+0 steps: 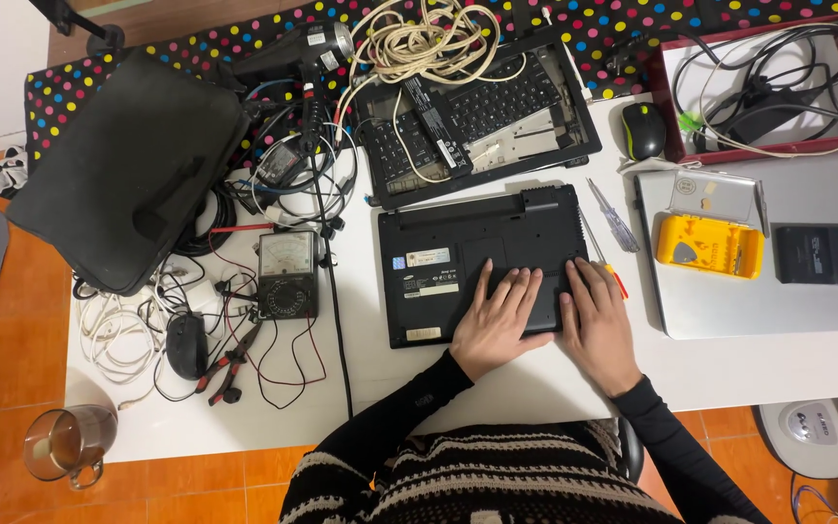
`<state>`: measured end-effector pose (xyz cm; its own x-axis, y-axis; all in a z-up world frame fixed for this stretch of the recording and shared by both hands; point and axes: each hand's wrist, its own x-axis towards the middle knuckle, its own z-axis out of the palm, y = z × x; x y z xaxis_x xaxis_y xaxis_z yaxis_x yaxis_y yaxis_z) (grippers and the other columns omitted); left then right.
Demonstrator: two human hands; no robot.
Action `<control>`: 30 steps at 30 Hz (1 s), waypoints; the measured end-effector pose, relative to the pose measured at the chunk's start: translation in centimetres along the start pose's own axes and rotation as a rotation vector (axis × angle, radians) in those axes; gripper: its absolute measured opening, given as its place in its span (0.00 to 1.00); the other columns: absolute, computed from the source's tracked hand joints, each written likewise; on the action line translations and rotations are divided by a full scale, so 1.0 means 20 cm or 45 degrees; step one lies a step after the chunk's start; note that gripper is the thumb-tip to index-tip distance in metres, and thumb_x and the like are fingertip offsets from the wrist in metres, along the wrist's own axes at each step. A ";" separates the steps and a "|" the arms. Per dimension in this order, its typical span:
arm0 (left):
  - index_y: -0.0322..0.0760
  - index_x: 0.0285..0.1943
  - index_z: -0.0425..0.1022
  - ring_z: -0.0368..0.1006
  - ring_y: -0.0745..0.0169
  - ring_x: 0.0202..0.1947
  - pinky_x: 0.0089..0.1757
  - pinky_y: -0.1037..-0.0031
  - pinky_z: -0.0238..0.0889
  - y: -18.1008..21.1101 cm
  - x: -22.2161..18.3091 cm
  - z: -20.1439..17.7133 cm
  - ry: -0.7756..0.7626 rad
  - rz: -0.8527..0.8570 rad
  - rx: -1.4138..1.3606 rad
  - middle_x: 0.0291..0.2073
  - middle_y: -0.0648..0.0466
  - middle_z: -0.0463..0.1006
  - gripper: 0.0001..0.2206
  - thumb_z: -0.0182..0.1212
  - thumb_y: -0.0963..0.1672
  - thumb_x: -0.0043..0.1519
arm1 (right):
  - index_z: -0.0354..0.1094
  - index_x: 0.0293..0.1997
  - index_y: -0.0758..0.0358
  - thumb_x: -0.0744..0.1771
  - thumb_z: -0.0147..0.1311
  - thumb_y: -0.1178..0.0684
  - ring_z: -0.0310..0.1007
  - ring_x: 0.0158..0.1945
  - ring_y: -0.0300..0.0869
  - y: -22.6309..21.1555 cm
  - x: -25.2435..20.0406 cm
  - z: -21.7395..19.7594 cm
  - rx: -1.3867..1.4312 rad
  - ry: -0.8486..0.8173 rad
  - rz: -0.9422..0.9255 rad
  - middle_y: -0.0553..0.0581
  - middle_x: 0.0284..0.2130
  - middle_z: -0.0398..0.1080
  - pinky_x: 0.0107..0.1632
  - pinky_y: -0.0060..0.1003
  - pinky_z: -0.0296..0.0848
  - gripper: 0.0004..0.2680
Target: The recorder is performing a hardware repair on a laptop, involving disassembly, using a hair dryer on parts, and reassembly.
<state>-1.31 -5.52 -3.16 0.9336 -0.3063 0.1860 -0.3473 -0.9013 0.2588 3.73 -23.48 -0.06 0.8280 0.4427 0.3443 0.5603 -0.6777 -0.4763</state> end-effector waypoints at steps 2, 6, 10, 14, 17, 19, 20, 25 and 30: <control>0.21 0.77 0.52 0.60 0.46 0.71 0.71 0.41 0.36 0.02 0.00 -0.01 0.022 -0.023 -0.011 0.67 0.39 0.66 0.44 0.53 0.61 0.63 | 0.65 0.65 0.72 0.68 0.51 0.59 0.61 0.67 0.60 0.01 -0.01 0.01 0.005 0.020 -0.044 0.67 0.61 0.66 0.69 0.50 0.62 0.16; 0.20 0.76 0.53 0.61 0.46 0.69 0.71 0.44 0.39 0.01 0.01 -0.04 0.011 -0.001 -0.033 0.66 0.39 0.67 0.44 0.54 0.60 0.63 | 0.64 0.66 0.73 0.68 0.51 0.59 0.62 0.66 0.60 0.01 -0.01 0.02 -0.119 0.007 -0.090 0.68 0.60 0.67 0.68 0.49 0.63 0.17; 0.19 0.75 0.54 0.62 0.46 0.67 0.71 0.47 0.42 0.02 0.01 -0.05 0.032 0.026 0.037 0.67 0.39 0.67 0.42 0.53 0.59 0.64 | 0.65 0.65 0.74 0.67 0.52 0.59 0.63 0.65 0.58 0.00 0.00 0.00 -0.233 -0.010 -0.125 0.67 0.59 0.68 0.67 0.49 0.63 0.18; 0.20 0.75 0.54 0.63 0.46 0.68 0.71 0.48 0.43 0.02 0.00 -0.04 0.067 0.033 0.056 0.67 0.39 0.66 0.41 0.52 0.59 0.65 | 0.66 0.65 0.74 0.68 0.52 0.58 0.63 0.66 0.59 0.00 -0.02 0.00 -0.222 0.031 -0.133 0.68 0.59 0.68 0.68 0.49 0.63 0.17; 0.22 0.77 0.53 0.62 0.46 0.67 0.71 0.48 0.44 0.01 -0.01 -0.03 0.073 0.019 0.017 0.70 0.38 0.63 0.42 0.52 0.59 0.65 | 0.67 0.62 0.74 0.68 0.52 0.58 0.64 0.67 0.60 0.01 -0.04 0.02 -0.149 0.076 -0.121 0.69 0.61 0.68 0.68 0.48 0.63 0.16; 0.23 0.77 0.53 0.63 0.45 0.66 0.70 0.48 0.45 0.02 -0.01 -0.04 0.073 0.024 0.028 0.72 0.40 0.62 0.42 0.52 0.59 0.65 | 0.67 0.62 0.74 0.68 0.52 0.58 0.64 0.66 0.60 0.00 -0.04 0.00 -0.164 0.062 -0.123 0.69 0.61 0.68 0.67 0.48 0.63 0.16; 0.25 0.78 0.53 0.64 0.45 0.66 0.70 0.48 0.45 0.02 -0.01 -0.05 0.074 0.034 0.043 0.74 0.41 0.61 0.41 0.52 0.59 0.65 | 0.68 0.62 0.75 0.67 0.52 0.58 0.65 0.65 0.60 0.00 -0.04 0.00 -0.178 0.054 -0.120 0.69 0.61 0.68 0.67 0.49 0.63 0.16; 0.26 0.78 0.53 0.65 0.43 0.65 0.70 0.47 0.46 0.03 -0.01 -0.05 0.049 0.017 0.004 0.73 0.41 0.61 0.40 0.52 0.59 0.65 | 0.68 0.63 0.72 0.68 0.53 0.57 0.66 0.66 0.55 0.00 -0.05 0.00 -0.308 0.017 -0.122 0.64 0.61 0.70 0.66 0.49 0.62 0.16; 0.27 0.79 0.53 0.66 0.41 0.65 0.70 0.46 0.46 0.03 0.01 -0.04 0.093 0.026 -0.005 0.73 0.40 0.62 0.40 0.52 0.59 0.66 | 0.68 0.64 0.71 0.68 0.52 0.56 0.65 0.67 0.54 0.02 -0.06 0.01 -0.288 0.045 -0.138 0.63 0.63 0.69 0.68 0.49 0.58 0.16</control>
<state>-1.32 -5.91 -2.26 0.9174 -0.3015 0.2596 -0.3667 -0.8938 0.2580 2.97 -24.06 -0.81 0.7598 0.5017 0.4134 0.6232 -0.7432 -0.2435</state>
